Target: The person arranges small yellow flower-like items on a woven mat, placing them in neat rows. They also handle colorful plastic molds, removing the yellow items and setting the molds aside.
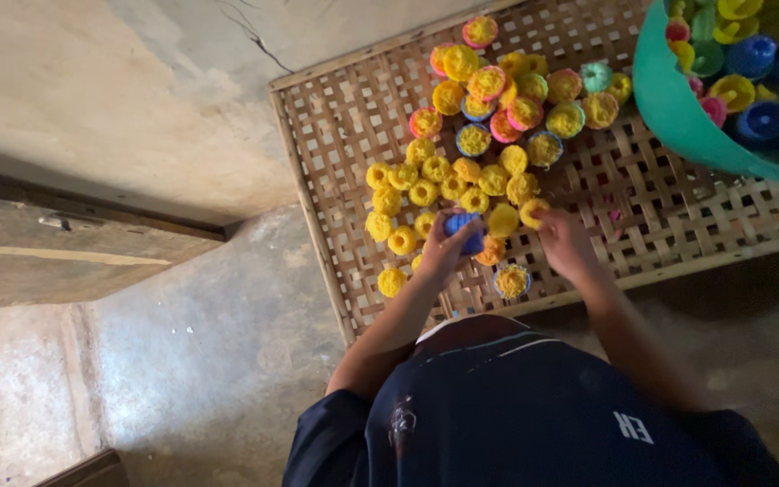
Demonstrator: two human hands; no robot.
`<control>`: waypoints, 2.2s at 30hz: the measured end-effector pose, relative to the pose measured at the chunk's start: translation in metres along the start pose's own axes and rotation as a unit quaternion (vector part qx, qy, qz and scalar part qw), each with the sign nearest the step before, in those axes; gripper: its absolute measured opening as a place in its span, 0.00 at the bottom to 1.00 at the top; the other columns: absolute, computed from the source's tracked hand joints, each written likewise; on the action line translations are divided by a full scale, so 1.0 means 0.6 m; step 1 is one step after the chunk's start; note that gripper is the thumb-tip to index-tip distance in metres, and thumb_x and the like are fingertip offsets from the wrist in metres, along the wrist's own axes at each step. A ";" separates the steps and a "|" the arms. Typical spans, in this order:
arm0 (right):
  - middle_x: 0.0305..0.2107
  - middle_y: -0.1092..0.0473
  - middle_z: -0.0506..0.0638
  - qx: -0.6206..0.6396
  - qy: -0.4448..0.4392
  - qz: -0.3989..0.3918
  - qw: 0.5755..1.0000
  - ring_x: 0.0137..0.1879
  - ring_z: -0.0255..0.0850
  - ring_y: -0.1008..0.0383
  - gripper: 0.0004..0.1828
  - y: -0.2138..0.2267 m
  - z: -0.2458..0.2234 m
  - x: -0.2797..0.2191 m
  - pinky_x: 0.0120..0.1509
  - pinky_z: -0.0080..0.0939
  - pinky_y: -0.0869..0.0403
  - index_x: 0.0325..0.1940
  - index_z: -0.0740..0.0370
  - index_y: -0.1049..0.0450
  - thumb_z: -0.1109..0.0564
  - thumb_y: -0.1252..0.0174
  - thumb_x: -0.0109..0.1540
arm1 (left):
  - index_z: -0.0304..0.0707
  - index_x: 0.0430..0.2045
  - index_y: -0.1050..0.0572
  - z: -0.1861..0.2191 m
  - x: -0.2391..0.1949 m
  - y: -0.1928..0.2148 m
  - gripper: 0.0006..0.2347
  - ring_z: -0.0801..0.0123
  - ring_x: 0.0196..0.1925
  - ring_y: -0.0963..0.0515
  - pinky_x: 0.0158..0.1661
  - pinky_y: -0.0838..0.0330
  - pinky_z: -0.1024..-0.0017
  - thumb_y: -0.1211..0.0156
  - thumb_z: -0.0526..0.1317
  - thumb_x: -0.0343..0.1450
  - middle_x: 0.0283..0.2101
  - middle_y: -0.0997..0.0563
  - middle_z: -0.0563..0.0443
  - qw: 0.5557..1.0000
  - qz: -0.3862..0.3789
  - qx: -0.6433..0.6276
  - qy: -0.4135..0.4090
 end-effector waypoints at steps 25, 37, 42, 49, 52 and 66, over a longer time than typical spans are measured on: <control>0.63 0.31 0.51 -0.143 0.396 0.126 0.898 0.72 0.48 0.36 0.20 0.054 -0.257 -0.102 0.77 0.53 0.33 0.50 0.52 0.23 0.54 0.28 0.55 | 0.42 0.60 0.36 0.062 -0.050 -0.047 0.29 0.55 0.59 0.23 0.57 0.21 0.53 0.28 0.44 0.67 0.59 0.28 0.43 0.969 -0.212 -0.106 0.077; 0.61 0.31 0.48 0.289 0.060 -0.033 0.955 0.64 0.46 0.31 0.21 0.016 -0.053 0.016 0.65 0.50 0.31 0.61 0.46 0.26 0.58 0.46 0.64 | 0.48 0.52 0.34 0.032 -0.017 -0.002 0.24 0.53 0.53 0.20 0.47 0.17 0.56 0.25 0.39 0.65 0.56 0.27 0.43 0.989 -0.071 -0.129 0.012; 0.61 0.33 0.51 -0.310 0.235 0.112 0.914 0.64 0.53 0.34 0.11 0.023 -0.055 0.005 0.62 0.56 0.27 0.47 0.51 0.26 0.58 0.39 0.60 | 0.45 0.55 0.37 0.038 0.000 0.004 0.26 0.49 0.52 0.21 0.47 0.18 0.49 0.26 0.36 0.66 0.55 0.29 0.38 0.996 -0.002 -0.062 -0.069; 0.55 0.31 0.53 0.485 0.014 -0.152 0.861 0.61 0.50 0.28 0.31 0.058 -0.125 0.025 0.61 0.56 0.23 0.65 0.54 0.36 0.56 0.38 0.58 | 0.58 0.72 0.55 0.063 -0.013 -0.141 0.34 0.47 0.73 0.45 0.64 0.38 0.48 0.42 0.41 0.72 0.74 0.53 0.39 0.990 -0.108 0.022 -0.091; 0.57 0.29 0.51 0.426 0.218 0.023 0.878 0.62 0.46 0.27 0.30 0.193 -0.135 0.046 0.66 0.52 0.24 0.68 0.55 0.34 0.54 0.35 0.63 | 0.46 0.73 0.50 0.062 -0.003 -0.140 0.25 0.52 0.76 0.51 0.67 0.46 0.57 0.53 0.47 0.80 0.77 0.55 0.37 0.970 -0.089 0.170 -0.148; 0.51 0.28 0.53 -0.159 0.266 -0.172 0.935 0.54 0.47 0.24 0.20 -0.084 -0.225 0.248 0.55 0.46 0.24 0.59 0.57 0.21 0.54 0.38 0.62 | 0.45 0.48 0.21 0.141 0.222 0.283 0.15 0.50 0.49 0.19 0.47 0.24 0.56 0.33 0.42 0.68 0.47 0.18 0.42 0.770 0.256 0.542 -0.219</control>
Point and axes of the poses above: each hand's wrist, its own x-axis towards the middle knuckle, its own y-axis out of the back of the hand, z = x × y, the point moved 2 cm from there along x, towards the middle knuckle
